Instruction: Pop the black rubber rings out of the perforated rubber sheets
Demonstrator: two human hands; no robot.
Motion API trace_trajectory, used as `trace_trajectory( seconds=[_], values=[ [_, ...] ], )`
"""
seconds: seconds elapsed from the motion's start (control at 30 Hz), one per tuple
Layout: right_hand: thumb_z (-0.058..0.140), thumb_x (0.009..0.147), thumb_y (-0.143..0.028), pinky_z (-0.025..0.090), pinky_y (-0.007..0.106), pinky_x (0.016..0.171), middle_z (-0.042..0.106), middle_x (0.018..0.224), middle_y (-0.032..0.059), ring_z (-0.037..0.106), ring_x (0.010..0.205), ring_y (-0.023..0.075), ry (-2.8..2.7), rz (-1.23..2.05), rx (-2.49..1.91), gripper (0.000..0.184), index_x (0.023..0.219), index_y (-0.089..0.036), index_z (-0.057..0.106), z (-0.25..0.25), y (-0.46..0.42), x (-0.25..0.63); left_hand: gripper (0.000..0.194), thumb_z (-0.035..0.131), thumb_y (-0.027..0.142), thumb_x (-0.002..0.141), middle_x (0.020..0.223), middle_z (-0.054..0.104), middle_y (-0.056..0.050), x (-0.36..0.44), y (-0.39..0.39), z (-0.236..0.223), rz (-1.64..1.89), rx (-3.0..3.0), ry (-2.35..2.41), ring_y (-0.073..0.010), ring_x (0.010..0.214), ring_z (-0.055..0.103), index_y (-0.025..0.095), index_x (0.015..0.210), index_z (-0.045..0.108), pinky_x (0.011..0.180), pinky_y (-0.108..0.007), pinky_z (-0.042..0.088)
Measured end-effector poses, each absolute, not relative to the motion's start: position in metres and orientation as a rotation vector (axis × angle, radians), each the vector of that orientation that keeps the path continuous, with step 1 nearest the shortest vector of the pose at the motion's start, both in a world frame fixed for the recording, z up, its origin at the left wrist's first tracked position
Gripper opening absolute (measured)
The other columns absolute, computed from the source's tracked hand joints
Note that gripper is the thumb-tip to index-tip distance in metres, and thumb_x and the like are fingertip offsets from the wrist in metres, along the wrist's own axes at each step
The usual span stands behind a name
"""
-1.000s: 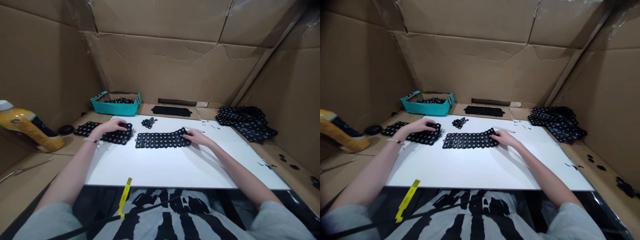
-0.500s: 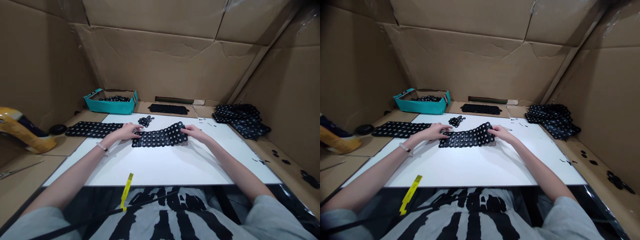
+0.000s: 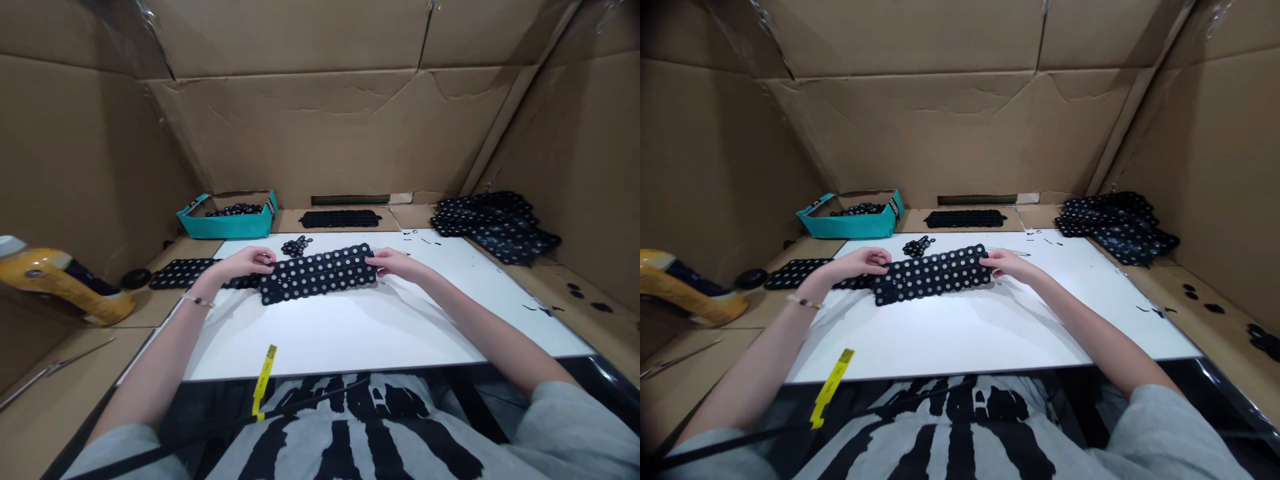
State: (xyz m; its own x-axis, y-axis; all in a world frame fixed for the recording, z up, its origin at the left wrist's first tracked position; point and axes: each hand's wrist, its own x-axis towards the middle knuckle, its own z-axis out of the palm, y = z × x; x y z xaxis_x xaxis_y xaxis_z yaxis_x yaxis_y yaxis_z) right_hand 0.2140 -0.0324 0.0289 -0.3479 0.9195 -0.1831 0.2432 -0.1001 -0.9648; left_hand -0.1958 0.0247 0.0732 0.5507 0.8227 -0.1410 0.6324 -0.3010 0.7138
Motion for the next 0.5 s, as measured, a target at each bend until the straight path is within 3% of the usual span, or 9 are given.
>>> trace_trajectory(
  seconds=[0.1, 0.27, 0.4, 0.5],
  values=[
    [0.076, 0.07, -0.053, 0.046, 0.025, 0.058, 0.068, 0.076, 0.0075, 0.059, 0.065, 0.0132, -1.574, 1.596, -1.303, 0.042, 0.073, -0.013, 0.065, 0.025, -0.04, 0.201, 0.048, 0.078, 0.054, 0.064, 0.091, 0.072, -0.004, -0.215, 0.028, 0.084, 0.266, 2.02, 1.197, -0.0239, 0.091, 0.067, 0.022, 0.096, 0.065, 0.081, -0.035, 0.053],
    [0.07, 0.078, -0.046, 0.043, 0.025, 0.052, 0.066, 0.063, 0.0048, 0.055, 0.053, 0.0115, -1.741, 1.538, -1.354, 0.035, 0.066, -0.014, 0.06, 0.017, -0.05, 0.177, 0.058, 0.067, 0.06, 0.069, 0.111, 0.071, -0.011, -0.217, 0.034, 0.078, 0.433, 2.218, 1.389, -0.0289, 0.101, 0.065, 0.02, 0.111, 0.065, 0.091, -0.042, 0.051],
    [0.066, 0.08, -0.045, 0.041, 0.025, 0.053, 0.065, 0.059, 0.0026, 0.056, 0.053, 0.012, -1.831, 1.44, -1.355, 0.033, 0.069, -0.015, 0.06, 0.019, -0.046, 0.177, 0.053, 0.054, 0.059, 0.083, 0.124, 0.068, -0.009, -0.175, 0.024, 0.076, 0.392, 2.326, 1.244, -0.0268, 0.108, 0.064, 0.02, 0.117, 0.066, 0.093, -0.036, 0.05],
    [0.067, 0.077, -0.047, 0.04, 0.024, 0.056, 0.064, 0.059, 0.0019, 0.058, 0.058, 0.0128, -1.881, 1.354, -1.327, 0.034, 0.067, -0.015, 0.059, 0.022, -0.04, 0.185, 0.057, 0.056, 0.057, 0.084, 0.134, 0.063, -0.009, -0.119, 0.015, 0.069, 0.204, 2.383, 1.043, -0.0271, 0.118, 0.06, 0.021, 0.129, 0.062, 0.097, -0.033, 0.046]
  ],
)
